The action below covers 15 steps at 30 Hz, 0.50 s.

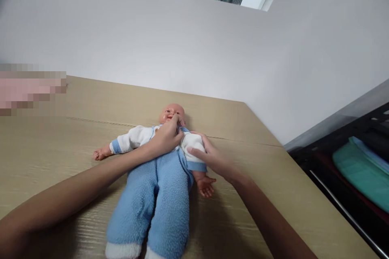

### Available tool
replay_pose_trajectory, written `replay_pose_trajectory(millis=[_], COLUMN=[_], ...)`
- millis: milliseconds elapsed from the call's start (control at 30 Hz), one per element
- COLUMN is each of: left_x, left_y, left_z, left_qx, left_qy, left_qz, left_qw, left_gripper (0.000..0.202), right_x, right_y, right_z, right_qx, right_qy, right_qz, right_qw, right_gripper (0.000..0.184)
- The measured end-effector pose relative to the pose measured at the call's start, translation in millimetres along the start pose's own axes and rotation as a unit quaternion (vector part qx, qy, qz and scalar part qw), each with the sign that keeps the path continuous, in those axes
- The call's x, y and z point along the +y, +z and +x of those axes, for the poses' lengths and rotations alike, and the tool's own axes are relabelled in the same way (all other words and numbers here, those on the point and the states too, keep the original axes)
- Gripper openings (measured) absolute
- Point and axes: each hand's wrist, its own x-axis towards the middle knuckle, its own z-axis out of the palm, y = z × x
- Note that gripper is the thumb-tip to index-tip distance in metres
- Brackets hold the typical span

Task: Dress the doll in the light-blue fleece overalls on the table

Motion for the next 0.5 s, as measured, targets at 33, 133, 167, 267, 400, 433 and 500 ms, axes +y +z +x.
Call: replay_pose_trajectory(millis=[33, 133, 167, 267, 400, 433, 500], left_x=[-0.8, -3.3, -4.0, -4.7, -1.3, 0.2, 3.6], left_y=[0.2, 1.8, 2.7, 4.9, 2.4, 0.2, -5.9], left_z=[-0.1, 0.3, 0.6, 0.6, -3.9, -6.2, -12.4], left_qx=[0.002, 0.008, 0.007, 0.009, 0.01, 0.01, 0.012], left_qy=[-0.001, -0.004, -0.003, 0.008, 0.007, 0.007, 0.024], left_qz=[0.008, 0.025, 0.028, 0.031, 0.026, 0.026, 0.039], left_qw=[1.0, 1.0, 1.0, 0.999, 1.0, 1.0, 0.999], left_gripper=[0.033, 0.034, 0.033, 0.032, 0.028, 0.025, 0.018], right_x=[-2.4, -0.7, 2.7, 15.5, 24.1, 25.4, 29.5], right_y=[-7.4, -28.2, -34.1, -48.2, -60.9, -63.1, -66.0], right_z=[-12.0, -41.4, -47.2, -52.9, -49.1, -48.4, -47.6], right_qx=[-0.03, -0.053, -0.04, -0.009, -0.025, -0.021, 0.006], right_qy=[0.028, 0.056, 0.051, 0.042, 0.055, 0.061, 0.068], right_qz=[-0.029, -0.136, -0.163, -0.193, -0.172, -0.175, -0.194], right_qw=[0.999, 0.988, 0.985, 0.98, 0.983, 0.982, 0.979], right_gripper=[0.087, 0.092, 0.092, 0.092, 0.08, 0.078, 0.077])
